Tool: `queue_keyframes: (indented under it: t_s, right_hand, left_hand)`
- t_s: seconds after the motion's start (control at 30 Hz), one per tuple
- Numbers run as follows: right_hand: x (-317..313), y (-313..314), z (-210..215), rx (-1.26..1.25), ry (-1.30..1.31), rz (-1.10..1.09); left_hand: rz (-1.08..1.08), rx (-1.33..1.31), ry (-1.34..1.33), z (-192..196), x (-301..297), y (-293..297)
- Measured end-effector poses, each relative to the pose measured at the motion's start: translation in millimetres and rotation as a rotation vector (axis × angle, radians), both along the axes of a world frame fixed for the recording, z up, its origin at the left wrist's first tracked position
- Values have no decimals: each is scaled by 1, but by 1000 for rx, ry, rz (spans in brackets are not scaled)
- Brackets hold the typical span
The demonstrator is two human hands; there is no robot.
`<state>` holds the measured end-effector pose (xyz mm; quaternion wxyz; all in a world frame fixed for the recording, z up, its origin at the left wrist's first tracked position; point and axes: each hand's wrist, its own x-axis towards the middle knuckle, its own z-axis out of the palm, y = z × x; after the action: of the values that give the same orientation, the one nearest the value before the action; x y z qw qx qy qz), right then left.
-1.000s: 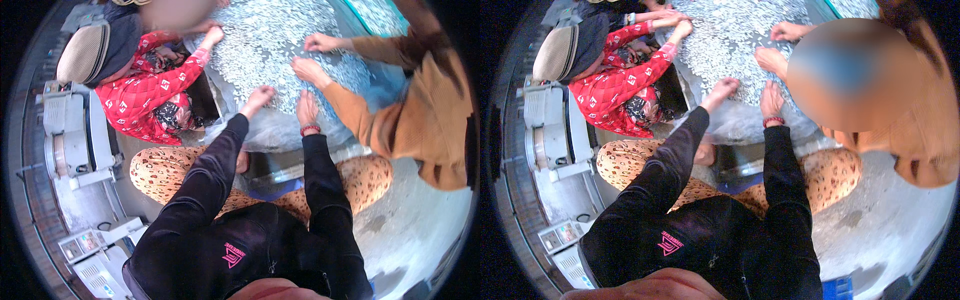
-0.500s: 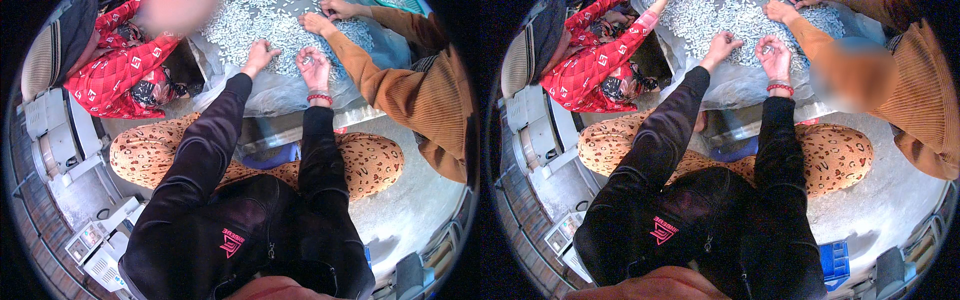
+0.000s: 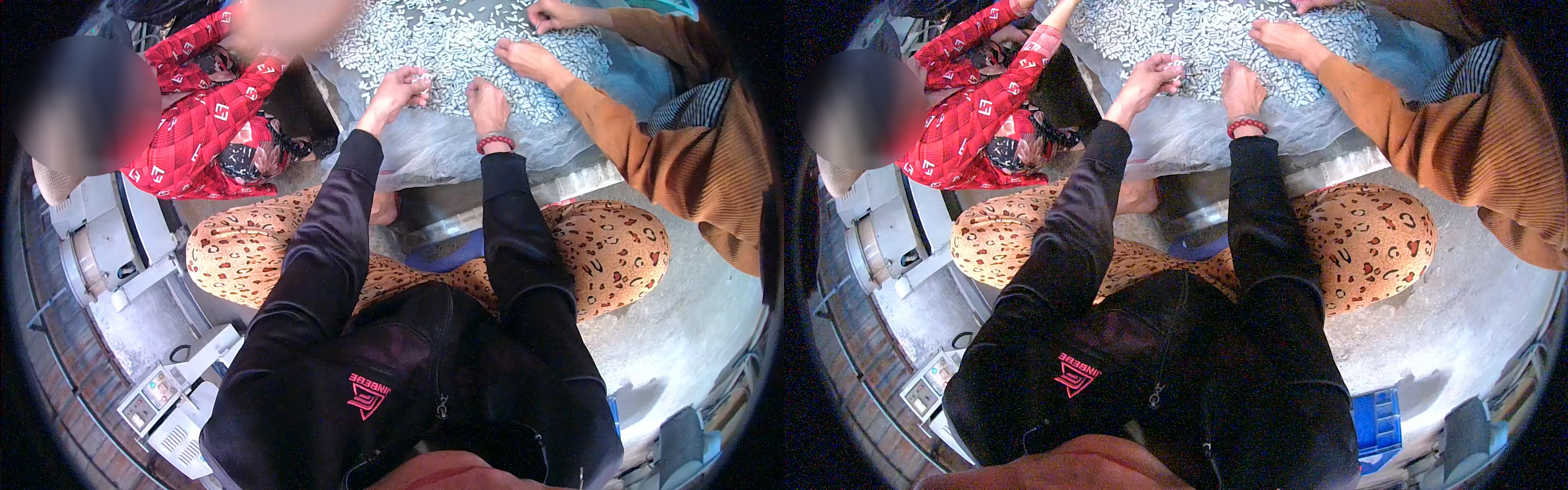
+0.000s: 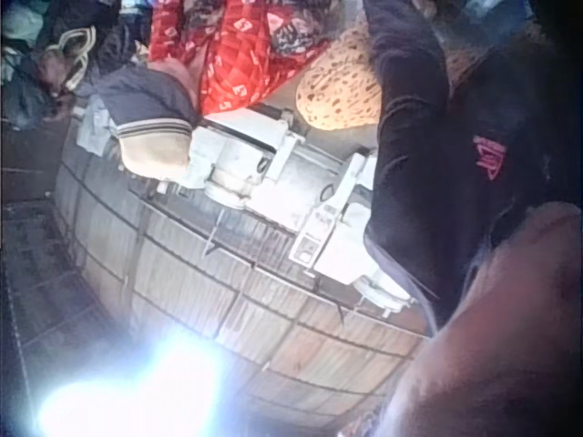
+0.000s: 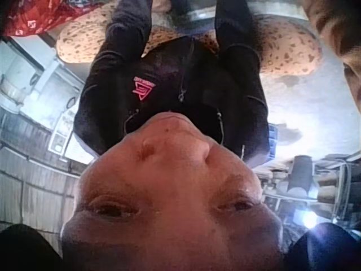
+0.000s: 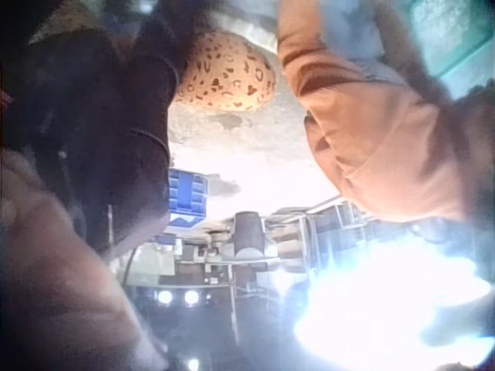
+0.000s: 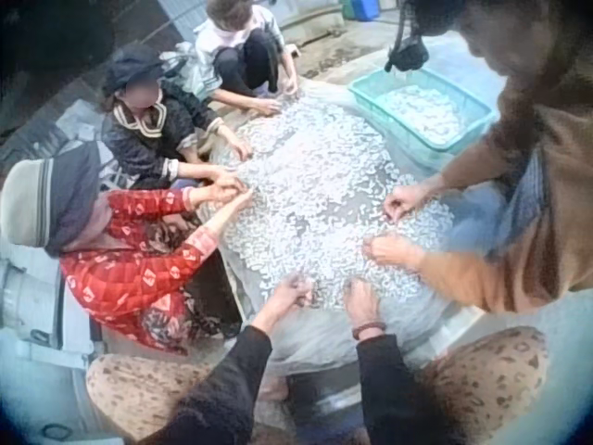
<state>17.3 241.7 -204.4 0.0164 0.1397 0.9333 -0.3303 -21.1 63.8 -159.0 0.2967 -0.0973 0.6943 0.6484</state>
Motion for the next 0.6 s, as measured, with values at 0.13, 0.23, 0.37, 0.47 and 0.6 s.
queue_keyframes:
  t_s: [0.13,0.23,0.37,0.47,0.6]
  right_hand:
    - [-7,17,-30,-965,253,-197]
    - [-10,36,-16,-1652,-38,-279]
    - [-15,45,3,-1661,-81,-262]
    - [-24,41,-16,-900,35,-71]
    - [-24,16,-4,-18,-45,-7]
  left_hand:
    - [61,517,-97,7,2,-1]
    - [103,770,-95,8,1,-5]
    - [133,617,-102,2,-12,-6]
    - [-129,-139,11,-17,-18,8]
    - [-363,-792,670,-66,6,9]
